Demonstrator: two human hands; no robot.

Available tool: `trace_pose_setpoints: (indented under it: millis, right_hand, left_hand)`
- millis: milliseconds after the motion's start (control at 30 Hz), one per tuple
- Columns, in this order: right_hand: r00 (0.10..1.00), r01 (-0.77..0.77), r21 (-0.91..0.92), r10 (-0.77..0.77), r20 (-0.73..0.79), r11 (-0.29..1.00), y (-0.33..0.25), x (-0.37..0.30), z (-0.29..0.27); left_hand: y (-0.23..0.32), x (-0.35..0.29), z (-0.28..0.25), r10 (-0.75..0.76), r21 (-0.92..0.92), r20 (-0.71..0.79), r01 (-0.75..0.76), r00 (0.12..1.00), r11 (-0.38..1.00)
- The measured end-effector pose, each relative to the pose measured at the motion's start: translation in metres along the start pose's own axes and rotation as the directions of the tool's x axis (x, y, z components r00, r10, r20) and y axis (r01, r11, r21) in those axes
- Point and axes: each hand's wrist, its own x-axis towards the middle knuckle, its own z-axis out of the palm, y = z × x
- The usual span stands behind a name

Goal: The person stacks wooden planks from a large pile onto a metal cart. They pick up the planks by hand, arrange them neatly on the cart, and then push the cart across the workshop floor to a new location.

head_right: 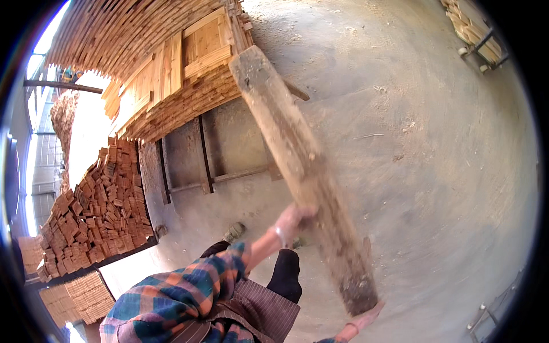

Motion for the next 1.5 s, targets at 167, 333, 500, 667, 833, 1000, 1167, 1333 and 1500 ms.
trace_pose_setpoints:
  millis: [167,333,500,667,833,1000,1167,1333,1500]
  right_hand:
    - [0.984,-0.18,-0.105,0.178,-0.028,0.978,-0.01,-0.029,-0.065]
    - [0.99,0.009,-0.185,0.017,0.141,0.983,-0.11,-0.081,-0.013]
    - [0.818,0.482,-0.165,-0.375,0.436,0.86,-0.168,-0.129,0.082]
    - [0.74,0.502,-0.111,-0.36,0.568,0.858,-0.218,-0.224,0.191]
    - [0.654,0.507,-0.094,-0.311,0.69,0.857,-0.234,-0.298,0.258]
    - [0.57,0.643,-0.096,-0.391,0.723,0.76,-0.235,-0.348,0.277]
    - [0.633,0.485,-0.154,-0.224,0.741,0.861,-0.175,-0.333,0.268]
    - [0.582,0.172,-0.14,0.014,0.813,0.975,-0.109,-0.315,0.274]
    - [0.483,0.104,-0.204,0.13,0.866,0.973,-0.095,-0.263,0.276]
  left_hand:
    - [-0.013,-0.09,-0.068,0.334,0.634,0.629,-0.712,0.702,0.301]
    - [0.017,-0.114,-0.139,0.057,0.066,0.144,-0.067,0.988,0.996]
    - [0.119,-0.119,-0.212,0.083,-0.458,-0.083,-0.112,0.993,0.882]
    - [0.196,-0.129,-0.295,0.174,-0.563,-0.243,-0.285,0.954,0.776]
    - [0.214,-0.149,-0.383,0.115,-0.681,-0.406,-0.385,0.906,0.623]
    - [0.219,-0.147,-0.403,0.049,-0.67,-0.542,-0.467,0.839,0.576]
    - [0.196,-0.119,-0.435,0.018,-0.643,-0.574,-0.464,0.819,0.609]
    - [0.138,-0.109,-0.472,0.078,-0.484,-0.687,-0.535,0.722,0.692]
    - [0.12,-0.134,-0.395,0.153,-0.167,-0.829,-0.5,0.538,0.85]
